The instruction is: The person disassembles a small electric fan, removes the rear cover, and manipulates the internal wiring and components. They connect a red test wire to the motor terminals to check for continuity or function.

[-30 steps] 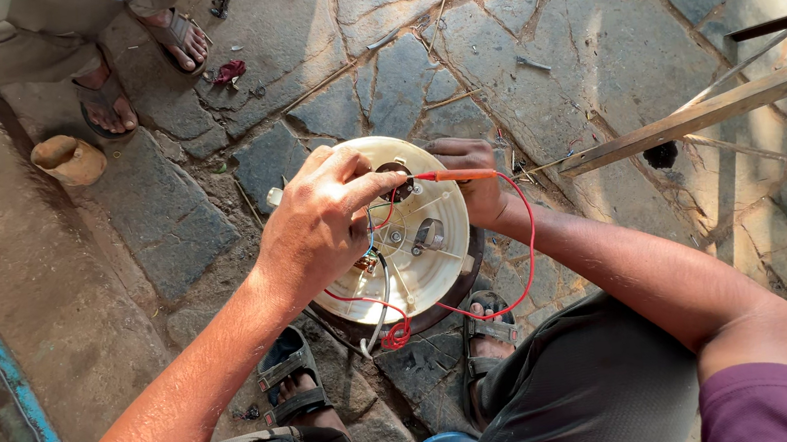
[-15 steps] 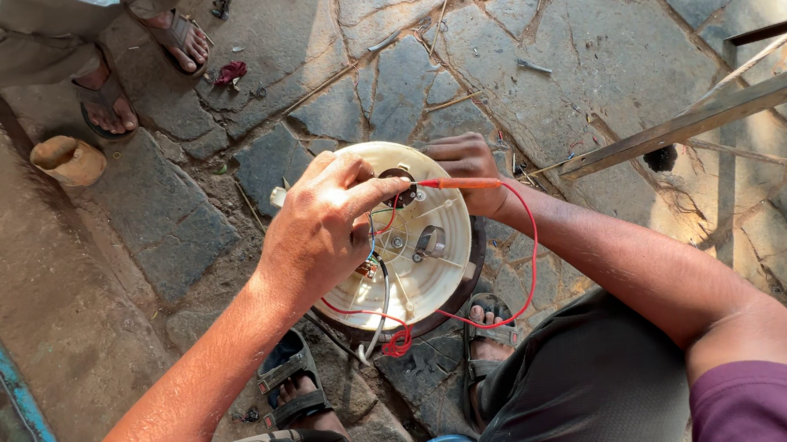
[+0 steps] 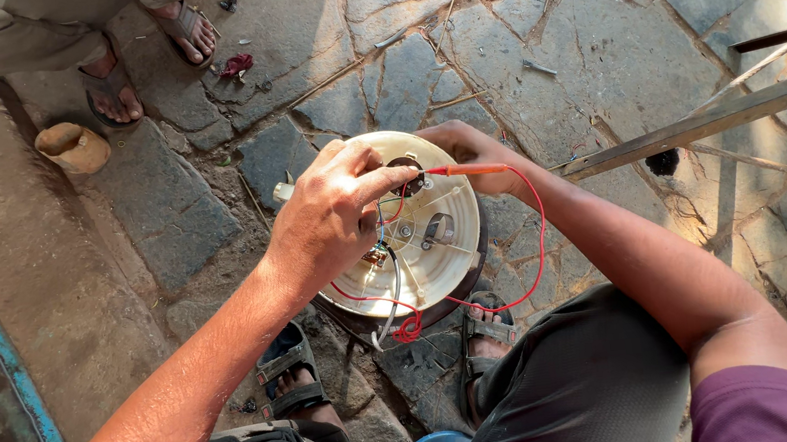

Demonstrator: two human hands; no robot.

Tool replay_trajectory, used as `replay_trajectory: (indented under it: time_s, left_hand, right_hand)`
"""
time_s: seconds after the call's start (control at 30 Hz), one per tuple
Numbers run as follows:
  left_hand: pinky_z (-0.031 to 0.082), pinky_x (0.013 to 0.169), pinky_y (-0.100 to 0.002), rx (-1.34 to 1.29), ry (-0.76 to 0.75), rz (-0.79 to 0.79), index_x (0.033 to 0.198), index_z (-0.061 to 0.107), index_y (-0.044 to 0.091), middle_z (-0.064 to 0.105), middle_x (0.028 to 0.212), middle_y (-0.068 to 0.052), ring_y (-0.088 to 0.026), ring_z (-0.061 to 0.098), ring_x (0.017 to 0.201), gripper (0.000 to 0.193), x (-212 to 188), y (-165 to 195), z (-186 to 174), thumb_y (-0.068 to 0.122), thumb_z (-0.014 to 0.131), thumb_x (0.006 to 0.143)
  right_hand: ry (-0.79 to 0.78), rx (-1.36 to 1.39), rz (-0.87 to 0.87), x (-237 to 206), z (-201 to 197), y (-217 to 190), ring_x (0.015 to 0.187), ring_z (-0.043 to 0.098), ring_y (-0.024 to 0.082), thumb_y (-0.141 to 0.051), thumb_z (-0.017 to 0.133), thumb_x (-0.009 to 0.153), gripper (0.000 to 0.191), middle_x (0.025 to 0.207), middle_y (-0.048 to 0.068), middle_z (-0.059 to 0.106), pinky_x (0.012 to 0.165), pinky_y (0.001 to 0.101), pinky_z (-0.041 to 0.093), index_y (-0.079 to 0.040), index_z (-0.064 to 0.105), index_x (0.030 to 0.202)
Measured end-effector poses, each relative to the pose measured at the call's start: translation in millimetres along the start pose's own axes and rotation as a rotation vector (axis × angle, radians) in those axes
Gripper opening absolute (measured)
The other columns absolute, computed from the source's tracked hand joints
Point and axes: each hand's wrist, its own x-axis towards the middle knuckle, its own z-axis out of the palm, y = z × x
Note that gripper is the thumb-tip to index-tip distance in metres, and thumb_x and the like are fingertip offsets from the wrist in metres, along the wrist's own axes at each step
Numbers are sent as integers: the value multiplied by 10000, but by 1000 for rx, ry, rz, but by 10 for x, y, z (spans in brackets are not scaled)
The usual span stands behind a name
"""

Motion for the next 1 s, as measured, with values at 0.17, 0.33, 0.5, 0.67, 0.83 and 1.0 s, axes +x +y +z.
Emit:
replay_trajectory:
  time_s: [0.17,0.33,0.5,0.67,0.83,1.0]
  left_hand:
    - [528,936,-416,-5,-10,-8,1238,720,152,618,1060,-102,-309,598,1013,644,10,-3,-8,-73,734,635]
    - [526,967,-421,-17,13,3,1240,714,156,615,1074,-104,-307,608,1061,634,-1,-11,-4,-72,730,649]
    - [515,978,-429,-17,-5,-1,1243,710,148,611,1066,-110,-321,603,1067,643,3,-21,-17,-68,737,637]
    - [510,986,-427,-24,-1,-6,1240,710,144,613,1061,-106,-318,602,1065,644,10,3,-25,-65,739,632]
    - [514,967,-424,-10,-3,-13,1254,711,152,619,1051,-97,-311,601,1051,648,10,4,-23,-73,725,646]
    - [516,951,-424,-28,15,2,1249,711,152,603,1029,-102,-312,594,1027,628,-1,-3,-15,-63,717,659]
  right_hand:
    - [160,782,384,4,-29,537,1133,653,204,-197,801,841,565,1339,157,669,986,342,520,-21,662,1359]
    - [-52,-366,-270,-79,-240,895,1334,571,314,-157,777,891,445,1444,214,589,1108,401,473,0,676,1295]
    - [-155,-411,-277,-61,-445,835,1361,576,344,-162,764,911,396,1471,195,596,1120,414,472,0,704,1267]
    - [-172,-521,-382,-60,-353,821,1417,550,310,-168,737,925,449,1512,193,577,1160,377,474,-24,661,1344]
    - [120,364,372,-132,-120,857,1322,502,191,-108,752,915,731,1542,102,495,1095,384,436,-65,422,1566]
    - [164,402,202,-208,59,731,1315,533,160,-141,784,889,872,1537,90,504,1114,366,455,-119,303,1617]
